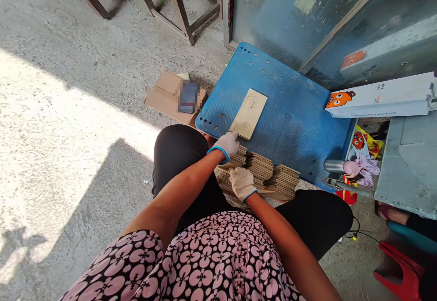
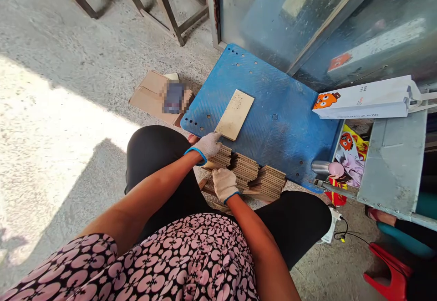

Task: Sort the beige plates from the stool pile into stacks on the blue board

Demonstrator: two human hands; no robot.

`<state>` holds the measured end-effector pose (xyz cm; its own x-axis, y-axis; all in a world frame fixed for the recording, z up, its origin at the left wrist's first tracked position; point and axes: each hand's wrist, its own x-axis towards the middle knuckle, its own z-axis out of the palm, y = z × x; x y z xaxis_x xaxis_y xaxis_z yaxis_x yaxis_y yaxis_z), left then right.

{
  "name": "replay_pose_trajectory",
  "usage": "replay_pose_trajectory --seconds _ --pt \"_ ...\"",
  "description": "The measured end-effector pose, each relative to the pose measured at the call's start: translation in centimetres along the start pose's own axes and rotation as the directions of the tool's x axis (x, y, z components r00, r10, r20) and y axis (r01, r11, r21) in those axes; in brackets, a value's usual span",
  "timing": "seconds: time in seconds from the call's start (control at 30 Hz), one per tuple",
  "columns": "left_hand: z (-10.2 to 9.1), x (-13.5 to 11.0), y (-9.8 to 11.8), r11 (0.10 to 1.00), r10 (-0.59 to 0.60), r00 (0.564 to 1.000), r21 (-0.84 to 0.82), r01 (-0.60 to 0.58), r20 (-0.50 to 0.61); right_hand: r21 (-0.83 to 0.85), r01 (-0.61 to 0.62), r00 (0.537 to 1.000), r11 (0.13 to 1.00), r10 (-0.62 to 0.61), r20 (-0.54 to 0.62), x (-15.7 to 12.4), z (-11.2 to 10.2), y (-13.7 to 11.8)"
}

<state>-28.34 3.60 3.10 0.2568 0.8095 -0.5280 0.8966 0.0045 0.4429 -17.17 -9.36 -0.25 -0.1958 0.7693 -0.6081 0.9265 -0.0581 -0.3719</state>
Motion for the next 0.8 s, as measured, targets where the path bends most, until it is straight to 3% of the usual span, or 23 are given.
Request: replay_pose_trajectory --seconds 0.17,0.57,0.8 --pt "0.5 0.1 -0.4 0.999 0.019 1.0 0.034 -0.02 0.021 -0.329 0.118 0.984 0.937 -0.067 0.163 0.5 -0.2 -0.9" --pt "0.5 -0.1 -0.5 1.0 -0.018 0.999 -0.024 0.019 0.031 -0.326 0.155 0.973 0.933 -0.088 0.213 0.9 -0.9 -1.9" --pt "-0.9 0.5 -1.1 0.956 -0.065 0.997 -0.283 0.076 0.047 -0.325 0.109 0.982 0.939 -0.052 0.18 -0.3 -4.1 -1.6"
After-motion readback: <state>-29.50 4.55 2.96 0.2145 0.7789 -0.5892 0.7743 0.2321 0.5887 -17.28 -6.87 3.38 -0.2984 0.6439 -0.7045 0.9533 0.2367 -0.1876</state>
